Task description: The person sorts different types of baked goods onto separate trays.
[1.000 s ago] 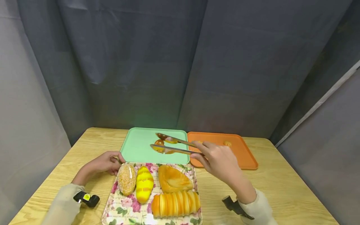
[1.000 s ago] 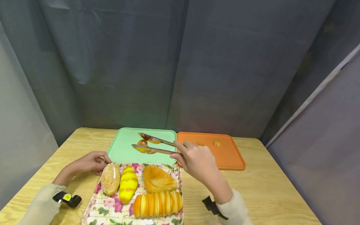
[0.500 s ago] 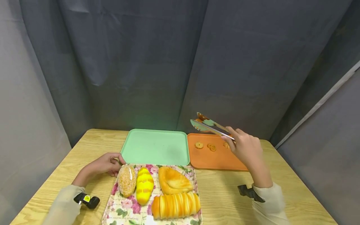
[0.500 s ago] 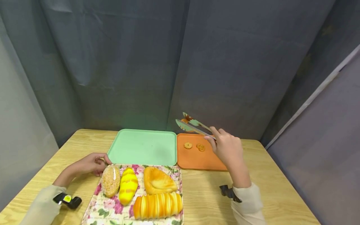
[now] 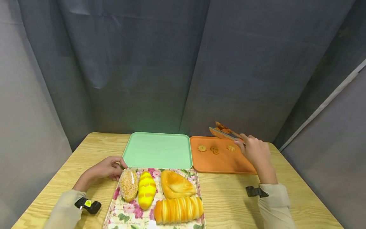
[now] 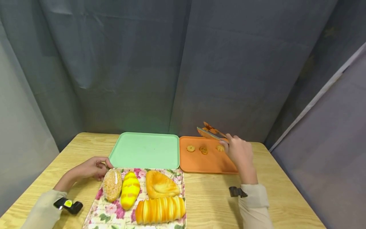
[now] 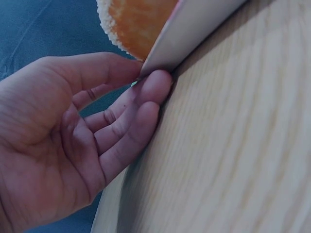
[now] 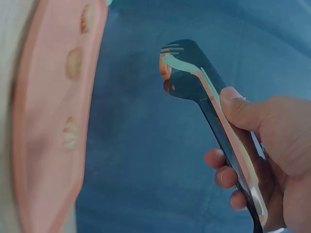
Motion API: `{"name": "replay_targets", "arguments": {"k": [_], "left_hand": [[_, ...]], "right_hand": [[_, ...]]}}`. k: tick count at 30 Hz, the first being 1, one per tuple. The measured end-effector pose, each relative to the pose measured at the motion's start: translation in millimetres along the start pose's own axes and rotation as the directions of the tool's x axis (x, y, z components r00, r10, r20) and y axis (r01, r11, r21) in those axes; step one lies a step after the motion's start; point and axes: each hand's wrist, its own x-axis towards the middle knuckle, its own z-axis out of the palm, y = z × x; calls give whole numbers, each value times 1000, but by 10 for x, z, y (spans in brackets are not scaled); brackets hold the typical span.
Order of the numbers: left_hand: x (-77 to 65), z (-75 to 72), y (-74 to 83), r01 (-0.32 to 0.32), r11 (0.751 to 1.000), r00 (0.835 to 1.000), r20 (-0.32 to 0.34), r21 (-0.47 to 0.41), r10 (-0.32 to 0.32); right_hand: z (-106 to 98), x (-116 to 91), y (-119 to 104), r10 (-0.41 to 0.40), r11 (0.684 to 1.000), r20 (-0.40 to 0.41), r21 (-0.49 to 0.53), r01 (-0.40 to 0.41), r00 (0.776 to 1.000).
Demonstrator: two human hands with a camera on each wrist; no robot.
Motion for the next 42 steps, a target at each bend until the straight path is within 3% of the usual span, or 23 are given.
{"name": "replay_targets", "arguments": {"k": [5,14,25,42], "left_hand": [[-10,4,7,1,1000,1000,3,6,-1],[1,2,5,22,1000,1000,-6,-19,-22],[1,2,-4,8,1000,1000,-2,-19,-8],[-2,0,-2,21,999,1000,-7,-27,-21]], "right_hand": [[120,-30,104,41,999,66,-17,-40,997],[304,-82,208,55,998,61,-27,-53,997],[395,-118,269,121,993,147,-22,-119,982],[554,-117,347,196,980,321,-34,-195,927]]}}
